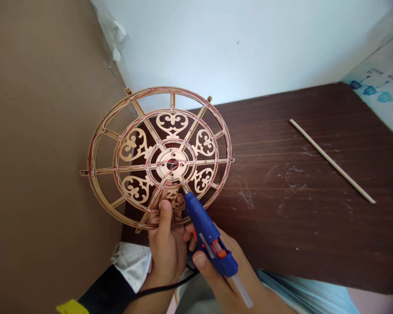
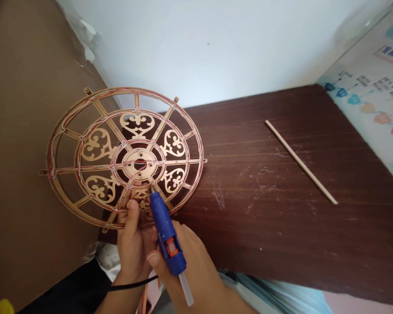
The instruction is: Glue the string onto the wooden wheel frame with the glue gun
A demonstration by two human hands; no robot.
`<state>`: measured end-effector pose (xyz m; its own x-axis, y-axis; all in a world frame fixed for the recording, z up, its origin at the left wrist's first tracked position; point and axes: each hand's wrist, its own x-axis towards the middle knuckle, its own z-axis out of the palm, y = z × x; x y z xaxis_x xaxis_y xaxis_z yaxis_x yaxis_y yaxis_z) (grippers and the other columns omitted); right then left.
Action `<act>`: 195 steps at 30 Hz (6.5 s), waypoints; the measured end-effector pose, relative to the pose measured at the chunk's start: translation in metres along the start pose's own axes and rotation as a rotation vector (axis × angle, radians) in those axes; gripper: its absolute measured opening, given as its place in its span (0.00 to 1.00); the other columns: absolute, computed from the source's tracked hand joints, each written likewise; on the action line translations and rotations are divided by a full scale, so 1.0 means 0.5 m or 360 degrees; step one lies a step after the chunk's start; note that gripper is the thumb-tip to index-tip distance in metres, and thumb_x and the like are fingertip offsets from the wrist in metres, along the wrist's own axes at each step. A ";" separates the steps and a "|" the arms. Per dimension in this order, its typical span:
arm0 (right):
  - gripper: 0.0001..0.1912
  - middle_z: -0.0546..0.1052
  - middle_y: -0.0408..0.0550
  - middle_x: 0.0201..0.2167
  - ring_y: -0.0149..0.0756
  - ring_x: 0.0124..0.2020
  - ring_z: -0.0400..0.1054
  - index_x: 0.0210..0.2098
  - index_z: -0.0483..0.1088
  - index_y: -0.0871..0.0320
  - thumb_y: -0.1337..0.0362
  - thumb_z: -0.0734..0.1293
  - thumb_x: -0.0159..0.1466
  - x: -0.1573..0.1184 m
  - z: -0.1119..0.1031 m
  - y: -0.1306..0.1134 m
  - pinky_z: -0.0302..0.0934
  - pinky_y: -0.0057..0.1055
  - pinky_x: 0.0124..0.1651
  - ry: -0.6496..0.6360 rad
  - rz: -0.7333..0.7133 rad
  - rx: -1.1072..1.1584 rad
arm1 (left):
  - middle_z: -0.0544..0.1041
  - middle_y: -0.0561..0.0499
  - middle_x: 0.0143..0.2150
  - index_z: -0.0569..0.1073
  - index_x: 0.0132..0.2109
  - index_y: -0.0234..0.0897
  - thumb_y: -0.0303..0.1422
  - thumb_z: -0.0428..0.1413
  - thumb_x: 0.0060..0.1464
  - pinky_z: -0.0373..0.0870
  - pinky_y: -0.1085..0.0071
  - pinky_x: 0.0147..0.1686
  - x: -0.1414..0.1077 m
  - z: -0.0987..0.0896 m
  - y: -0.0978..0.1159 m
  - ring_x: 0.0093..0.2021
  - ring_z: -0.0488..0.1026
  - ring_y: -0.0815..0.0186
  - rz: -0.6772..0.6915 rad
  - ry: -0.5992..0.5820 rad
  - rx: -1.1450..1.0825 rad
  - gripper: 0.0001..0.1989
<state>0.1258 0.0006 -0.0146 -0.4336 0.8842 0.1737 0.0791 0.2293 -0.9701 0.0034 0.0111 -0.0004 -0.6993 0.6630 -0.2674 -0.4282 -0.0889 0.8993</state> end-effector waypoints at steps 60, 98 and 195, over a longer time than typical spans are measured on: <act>0.24 0.81 0.49 0.37 0.40 0.36 0.77 0.45 0.73 0.54 0.41 0.59 0.78 0.009 -0.005 -0.007 0.73 0.33 0.38 -0.0121 0.0109 0.0078 | 0.87 0.50 0.56 0.85 0.55 0.51 0.45 0.76 0.54 0.84 0.76 0.47 0.008 -0.005 -0.010 0.49 0.87 0.63 0.0013 0.0052 -0.0062 0.22; 0.23 0.83 0.50 0.40 0.41 0.39 0.79 0.48 0.73 0.53 0.43 0.58 0.79 -0.001 0.000 -0.003 0.77 0.37 0.45 -0.0033 0.0028 -0.0105 | 0.89 0.49 0.52 0.87 0.51 0.45 0.43 0.75 0.55 0.81 0.77 0.53 0.008 -0.004 -0.012 0.49 0.87 0.65 0.0095 0.0035 -0.0027 0.18; 0.21 0.79 0.50 0.45 0.41 0.42 0.77 0.57 0.71 0.50 0.43 0.60 0.78 -0.003 0.003 -0.007 0.75 0.33 0.45 0.0105 0.0063 0.0267 | 0.86 0.50 0.60 0.85 0.55 0.48 0.39 0.74 0.58 0.81 0.78 0.53 0.017 -0.002 -0.008 0.57 0.84 0.64 0.0020 -0.0010 -0.0266 0.19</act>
<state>0.1249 -0.0021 -0.0116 -0.3730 0.9172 0.1400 -0.0581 0.1275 -0.9901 -0.0016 0.0162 -0.0065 -0.7019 0.6655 -0.2539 -0.5089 -0.2193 0.8324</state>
